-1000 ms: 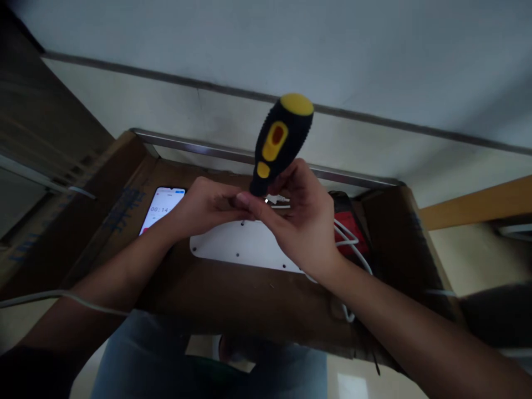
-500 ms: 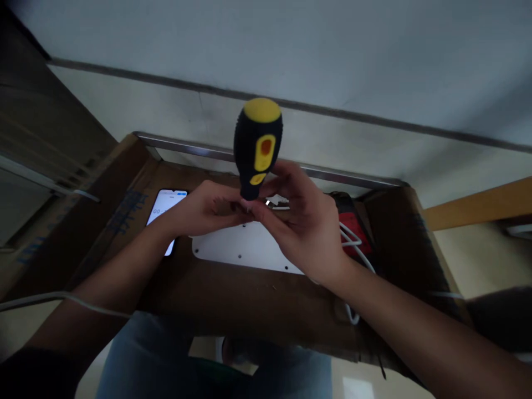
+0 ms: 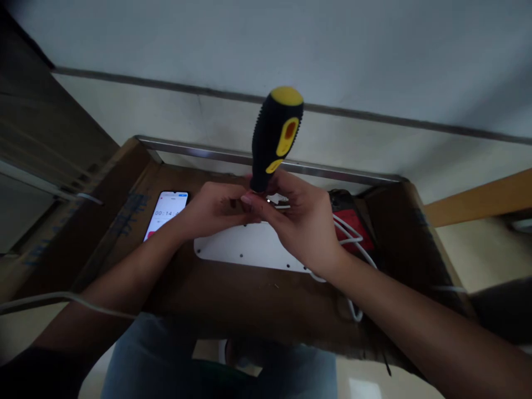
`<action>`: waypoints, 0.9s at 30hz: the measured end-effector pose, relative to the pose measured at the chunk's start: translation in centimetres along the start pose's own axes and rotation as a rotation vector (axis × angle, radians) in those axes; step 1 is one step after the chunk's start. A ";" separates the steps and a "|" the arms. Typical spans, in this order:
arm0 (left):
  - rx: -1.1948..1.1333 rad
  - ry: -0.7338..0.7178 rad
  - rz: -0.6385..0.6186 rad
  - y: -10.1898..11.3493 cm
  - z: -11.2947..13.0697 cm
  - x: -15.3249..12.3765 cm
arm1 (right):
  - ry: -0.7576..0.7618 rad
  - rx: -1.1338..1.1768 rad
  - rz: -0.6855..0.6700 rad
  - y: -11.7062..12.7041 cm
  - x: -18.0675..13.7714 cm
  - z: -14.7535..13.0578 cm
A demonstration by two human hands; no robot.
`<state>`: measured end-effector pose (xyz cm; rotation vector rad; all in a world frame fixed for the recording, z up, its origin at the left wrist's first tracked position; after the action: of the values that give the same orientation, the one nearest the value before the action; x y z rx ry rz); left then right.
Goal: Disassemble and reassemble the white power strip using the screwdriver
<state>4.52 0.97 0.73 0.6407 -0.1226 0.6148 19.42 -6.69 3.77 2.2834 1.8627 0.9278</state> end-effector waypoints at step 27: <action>0.026 0.143 -0.083 -0.2 -0.9 0.1 | 0.111 -0.002 0.065 0.8 0.0 -0.5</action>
<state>4.64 1.43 -0.05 0.6218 0.0459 0.5807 19.89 -7.05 4.54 2.3508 1.8372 1.0858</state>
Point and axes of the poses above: each hand's wrist, its own x-axis towards the middle knuckle, its own y-axis out of the back of the hand, z = x × y, the point moved 5 cm from there along x, towards the middle knuckle, and after that the axes turned 2 degrees about -z, right-handed, at the moved point
